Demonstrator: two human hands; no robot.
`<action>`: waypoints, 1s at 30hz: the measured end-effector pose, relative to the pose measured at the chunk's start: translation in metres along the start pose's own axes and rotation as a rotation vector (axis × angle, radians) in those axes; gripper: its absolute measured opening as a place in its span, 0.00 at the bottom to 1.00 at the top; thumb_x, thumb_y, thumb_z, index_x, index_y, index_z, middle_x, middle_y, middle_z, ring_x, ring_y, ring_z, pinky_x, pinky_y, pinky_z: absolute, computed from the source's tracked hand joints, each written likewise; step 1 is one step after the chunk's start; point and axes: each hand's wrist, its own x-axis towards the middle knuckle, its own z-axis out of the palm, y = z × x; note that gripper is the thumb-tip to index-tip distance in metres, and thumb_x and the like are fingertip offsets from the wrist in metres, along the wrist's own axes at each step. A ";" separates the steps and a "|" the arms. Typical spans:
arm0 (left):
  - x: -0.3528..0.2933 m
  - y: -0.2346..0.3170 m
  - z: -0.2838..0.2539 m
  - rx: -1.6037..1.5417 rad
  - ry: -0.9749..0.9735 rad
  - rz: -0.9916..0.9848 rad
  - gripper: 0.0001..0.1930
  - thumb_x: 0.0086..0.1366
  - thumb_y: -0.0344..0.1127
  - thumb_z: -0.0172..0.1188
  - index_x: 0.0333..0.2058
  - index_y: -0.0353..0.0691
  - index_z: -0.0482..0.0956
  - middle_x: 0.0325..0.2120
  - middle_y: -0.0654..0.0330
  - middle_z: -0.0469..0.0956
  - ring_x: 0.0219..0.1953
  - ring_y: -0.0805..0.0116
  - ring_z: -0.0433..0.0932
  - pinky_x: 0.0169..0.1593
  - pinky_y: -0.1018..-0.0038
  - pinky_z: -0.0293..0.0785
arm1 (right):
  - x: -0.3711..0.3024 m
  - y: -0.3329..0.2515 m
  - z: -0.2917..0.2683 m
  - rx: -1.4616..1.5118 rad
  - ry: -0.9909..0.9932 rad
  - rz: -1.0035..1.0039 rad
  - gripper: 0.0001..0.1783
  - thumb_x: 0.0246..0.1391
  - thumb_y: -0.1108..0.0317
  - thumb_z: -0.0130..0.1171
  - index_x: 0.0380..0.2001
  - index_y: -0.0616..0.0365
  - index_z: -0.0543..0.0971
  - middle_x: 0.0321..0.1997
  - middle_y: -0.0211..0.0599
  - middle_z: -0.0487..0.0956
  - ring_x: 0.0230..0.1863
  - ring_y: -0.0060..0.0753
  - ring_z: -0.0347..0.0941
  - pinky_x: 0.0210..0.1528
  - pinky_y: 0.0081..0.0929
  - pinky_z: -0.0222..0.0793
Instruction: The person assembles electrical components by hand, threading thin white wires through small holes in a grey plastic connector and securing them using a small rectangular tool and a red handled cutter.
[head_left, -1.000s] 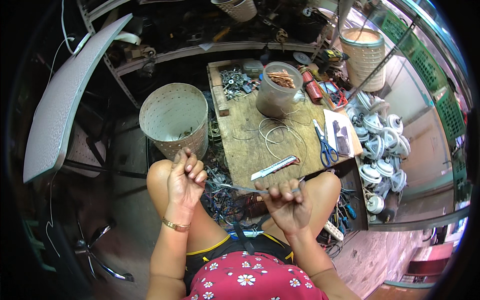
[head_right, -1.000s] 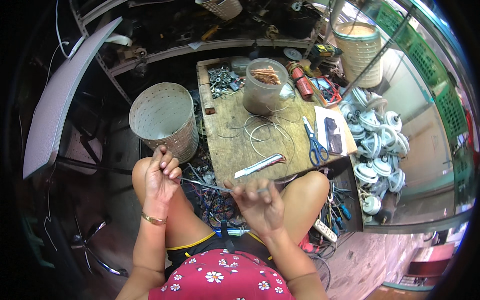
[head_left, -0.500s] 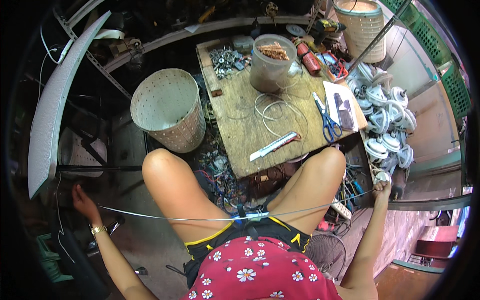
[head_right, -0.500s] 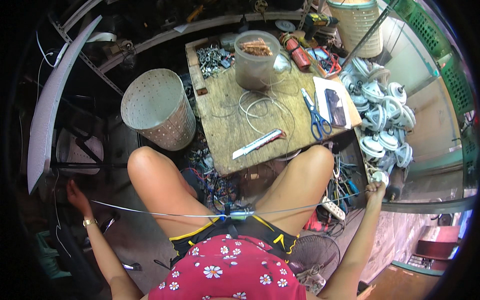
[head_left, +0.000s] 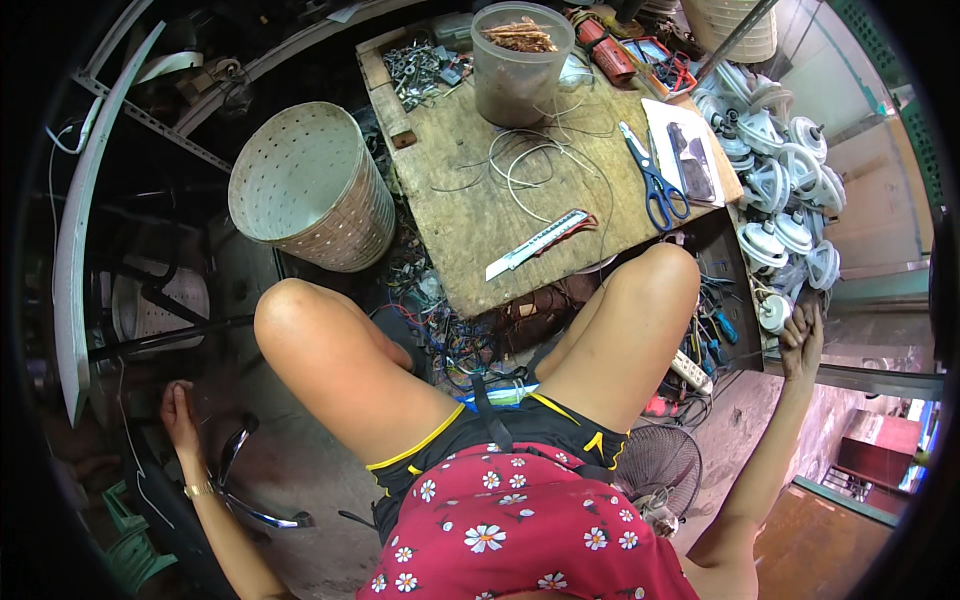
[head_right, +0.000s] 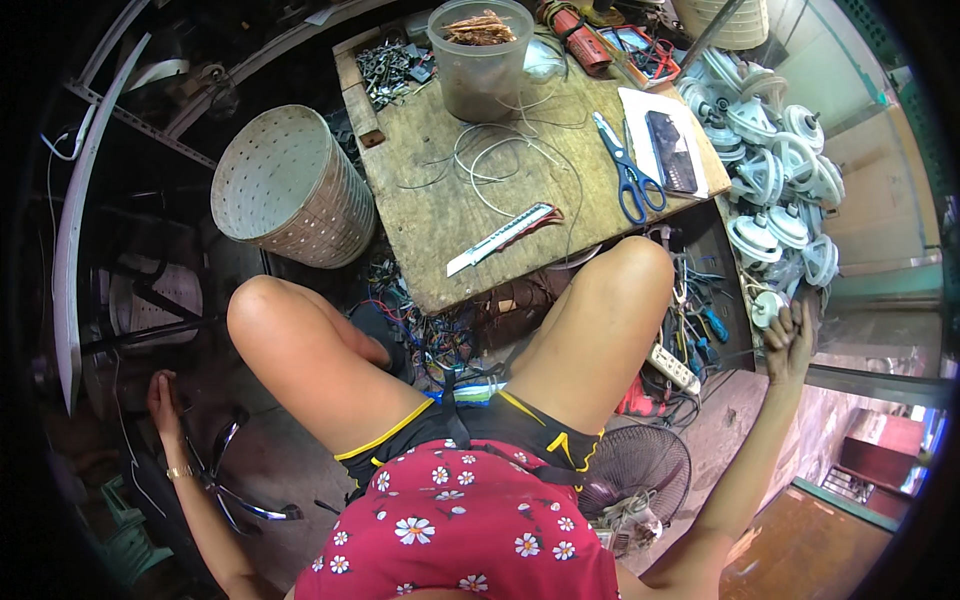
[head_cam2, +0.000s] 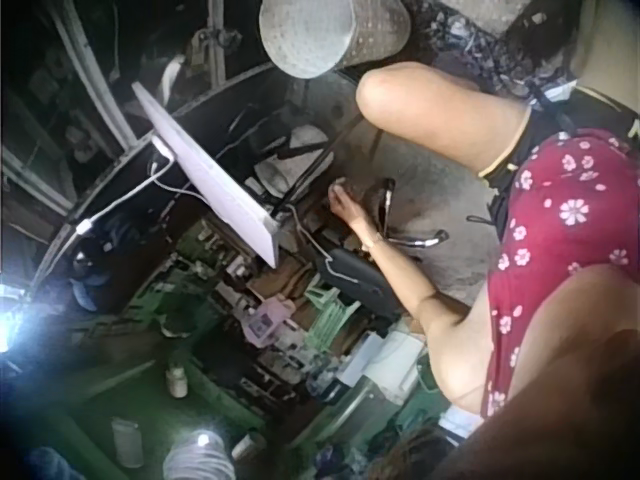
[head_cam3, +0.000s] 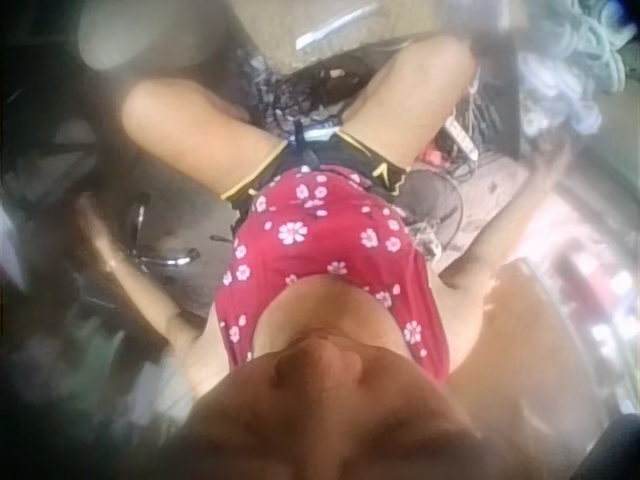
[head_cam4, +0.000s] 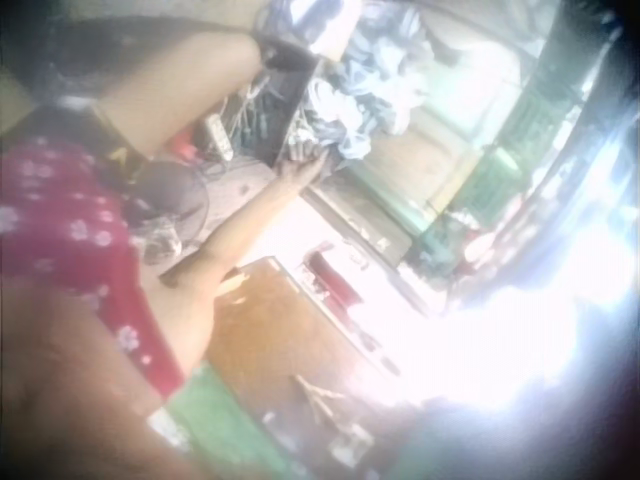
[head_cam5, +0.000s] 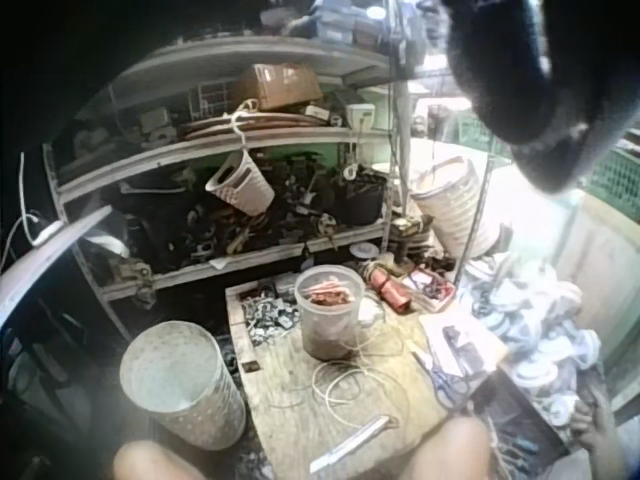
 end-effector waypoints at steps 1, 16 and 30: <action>-0.011 0.062 0.050 -0.077 -0.099 0.013 0.11 0.66 0.39 0.51 0.38 0.38 0.75 0.19 0.74 0.63 0.17 0.87 0.53 0.19 0.85 0.49 | -0.021 0.016 0.065 -0.071 -0.004 0.028 0.14 0.63 0.57 0.43 0.25 0.52 0.63 0.17 0.26 0.56 0.14 0.16 0.49 0.11 0.11 0.48; -0.100 0.316 0.310 -0.199 -0.539 0.545 0.13 0.49 0.33 0.67 0.33 0.36 0.76 0.25 0.56 0.78 0.22 0.65 0.79 0.27 0.75 0.73 | -0.082 0.161 0.323 -0.075 -0.753 0.735 0.17 0.61 0.54 0.47 0.30 0.58 0.69 0.33 0.40 0.74 0.34 0.34 0.74 0.38 0.37 0.75; -0.068 0.280 0.296 -0.735 -0.277 0.332 0.01 0.63 0.26 0.52 0.31 0.37 0.71 0.28 0.63 0.69 0.28 0.80 0.67 0.30 0.84 0.65 | -0.068 0.169 0.359 -0.096 -0.759 0.131 0.14 0.59 0.59 0.50 0.28 0.59 0.69 0.37 0.43 0.73 0.41 0.44 0.72 0.45 0.42 0.68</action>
